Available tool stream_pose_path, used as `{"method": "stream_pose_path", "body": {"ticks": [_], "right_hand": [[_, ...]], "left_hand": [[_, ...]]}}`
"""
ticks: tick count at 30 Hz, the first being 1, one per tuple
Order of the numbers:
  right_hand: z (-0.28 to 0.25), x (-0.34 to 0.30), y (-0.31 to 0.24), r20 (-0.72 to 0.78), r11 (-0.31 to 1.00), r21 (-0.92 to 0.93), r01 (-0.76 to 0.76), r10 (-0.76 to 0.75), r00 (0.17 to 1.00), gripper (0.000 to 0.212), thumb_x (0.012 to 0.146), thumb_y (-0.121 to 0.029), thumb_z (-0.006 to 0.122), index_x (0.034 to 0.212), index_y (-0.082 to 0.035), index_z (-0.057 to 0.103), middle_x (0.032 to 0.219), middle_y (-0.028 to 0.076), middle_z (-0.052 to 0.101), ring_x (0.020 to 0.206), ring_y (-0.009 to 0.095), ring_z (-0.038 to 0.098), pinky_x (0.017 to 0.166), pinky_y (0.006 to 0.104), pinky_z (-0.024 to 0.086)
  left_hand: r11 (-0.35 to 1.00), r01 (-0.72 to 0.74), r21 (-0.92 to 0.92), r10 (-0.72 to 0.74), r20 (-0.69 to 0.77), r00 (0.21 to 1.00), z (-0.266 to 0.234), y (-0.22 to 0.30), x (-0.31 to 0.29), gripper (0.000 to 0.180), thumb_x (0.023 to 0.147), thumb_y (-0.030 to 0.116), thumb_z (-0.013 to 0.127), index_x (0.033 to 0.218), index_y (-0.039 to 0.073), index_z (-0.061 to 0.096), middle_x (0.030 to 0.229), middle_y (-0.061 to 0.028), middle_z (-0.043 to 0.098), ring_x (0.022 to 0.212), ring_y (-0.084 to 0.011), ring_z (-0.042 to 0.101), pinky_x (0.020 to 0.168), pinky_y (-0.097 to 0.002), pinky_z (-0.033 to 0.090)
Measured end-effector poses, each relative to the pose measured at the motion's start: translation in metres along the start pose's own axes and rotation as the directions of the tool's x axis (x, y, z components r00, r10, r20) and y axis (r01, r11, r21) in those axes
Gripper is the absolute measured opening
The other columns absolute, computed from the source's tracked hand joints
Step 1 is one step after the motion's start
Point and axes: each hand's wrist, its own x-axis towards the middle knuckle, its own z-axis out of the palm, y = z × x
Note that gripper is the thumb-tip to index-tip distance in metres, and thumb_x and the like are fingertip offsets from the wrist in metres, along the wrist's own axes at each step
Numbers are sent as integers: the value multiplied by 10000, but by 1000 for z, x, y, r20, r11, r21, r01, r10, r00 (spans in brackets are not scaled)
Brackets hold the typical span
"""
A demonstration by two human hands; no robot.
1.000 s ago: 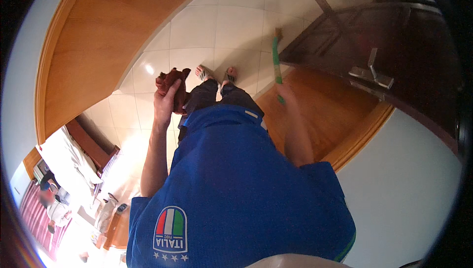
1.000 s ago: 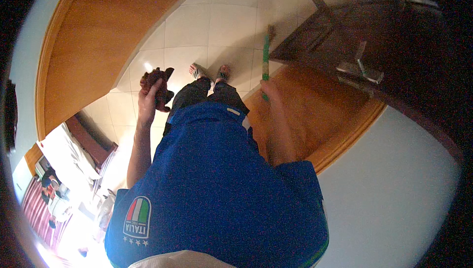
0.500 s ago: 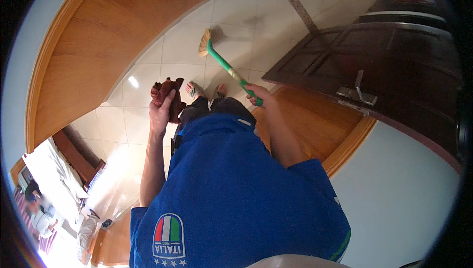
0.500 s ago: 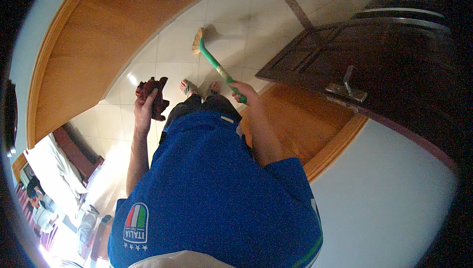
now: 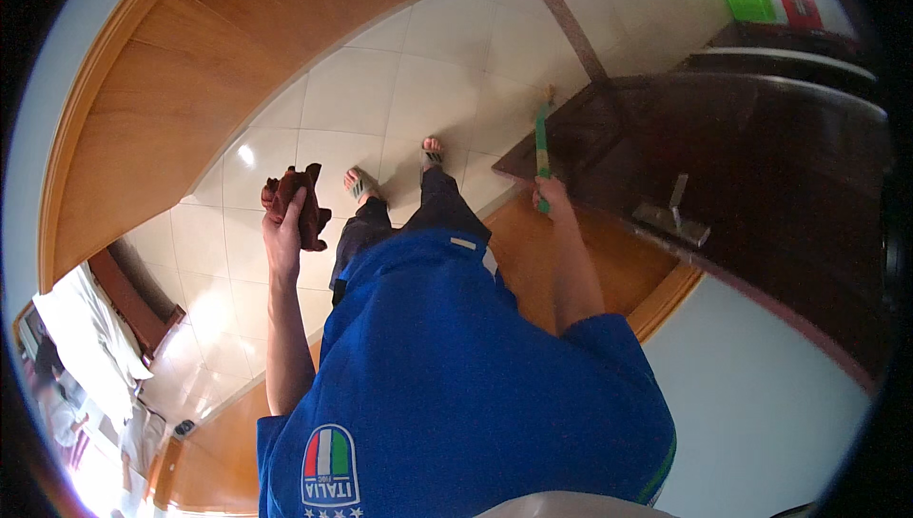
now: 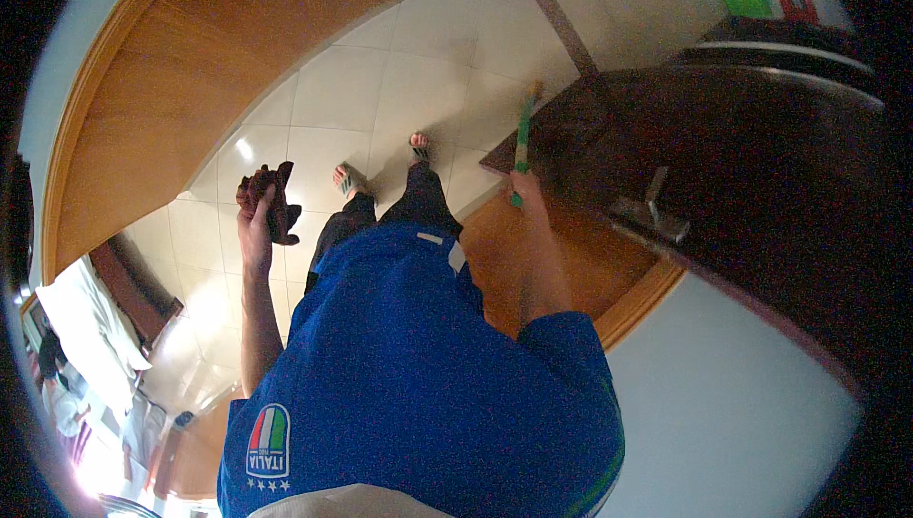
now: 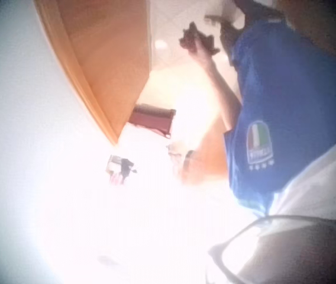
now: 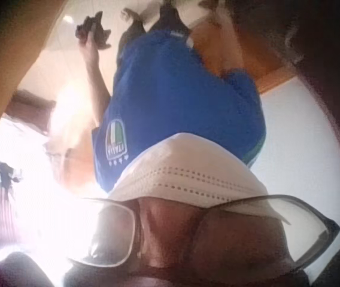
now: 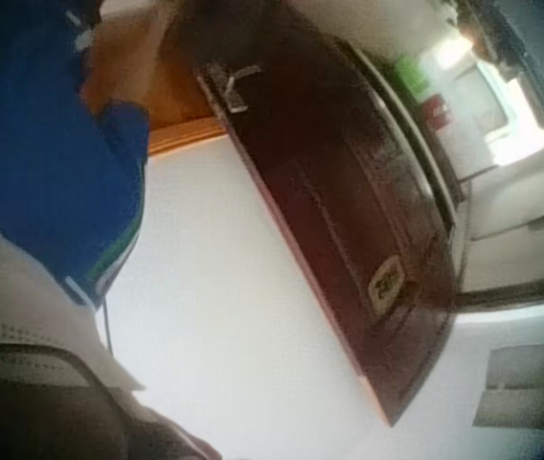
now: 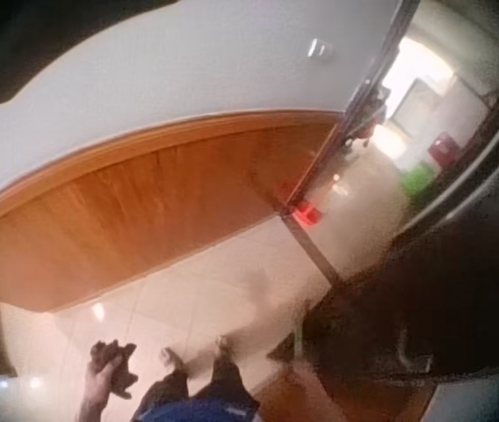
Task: The person sweeps the tiled floor of a bedroom using a broom and dustpan. Another person makes the bed in the background. The person sweeps debris into a pile and then uses a dustpan to collect it.
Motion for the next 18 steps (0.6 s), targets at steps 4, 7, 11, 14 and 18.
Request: {"method": "stream_pose_path", "body": {"ticks": [4,7,11,14,18], "right_hand": [[22,110,19,67,985,-171,-28,40,997,153,943,-163,551,1043,-54,512,658,86,527,484,216,523,429,351,446],[77,97,24,215,969,-245,-41,96,972,145,897,-133,583,1001,-38,548,667,104,556,505,234,562,450,368,471],[137,10,-7,415,874,-420,243,-53,908,428,843,-122,616,1247,-74,483,683,67,565,560,186,594,471,346,478],[157,-35,-47,516,918,-291,270,-88,852,407,867,-125,587,1257,-107,476,640,48,528,466,174,528,403,334,447],[191,-37,-116,585,910,-352,219,31,810,315,855,-152,590,1133,-43,491,606,48,502,438,175,513,381,338,436]], "left_hand": [[993,114,7,-113,-29,993,19,9,-4,410,921,269,662,1202,-21,589,913,-114,667,745,-205,695,643,-308,576],[987,152,-48,-155,-64,986,29,18,-20,398,921,252,668,1211,-10,593,965,-89,671,798,-164,670,723,-313,565],[985,157,-70,-164,-113,980,55,21,-27,387,922,242,669,1216,-2,602,1023,-73,666,904,-141,645,806,-294,527],[989,136,-49,-140,-81,987,84,38,-30,380,925,228,667,1218,-7,608,1043,-66,667,939,-132,629,834,-288,511],[995,97,-35,-98,-34,995,85,38,-16,380,924,214,672,1221,-16,612,1031,-68,670,906,-139,635,817,-288,516]]}}
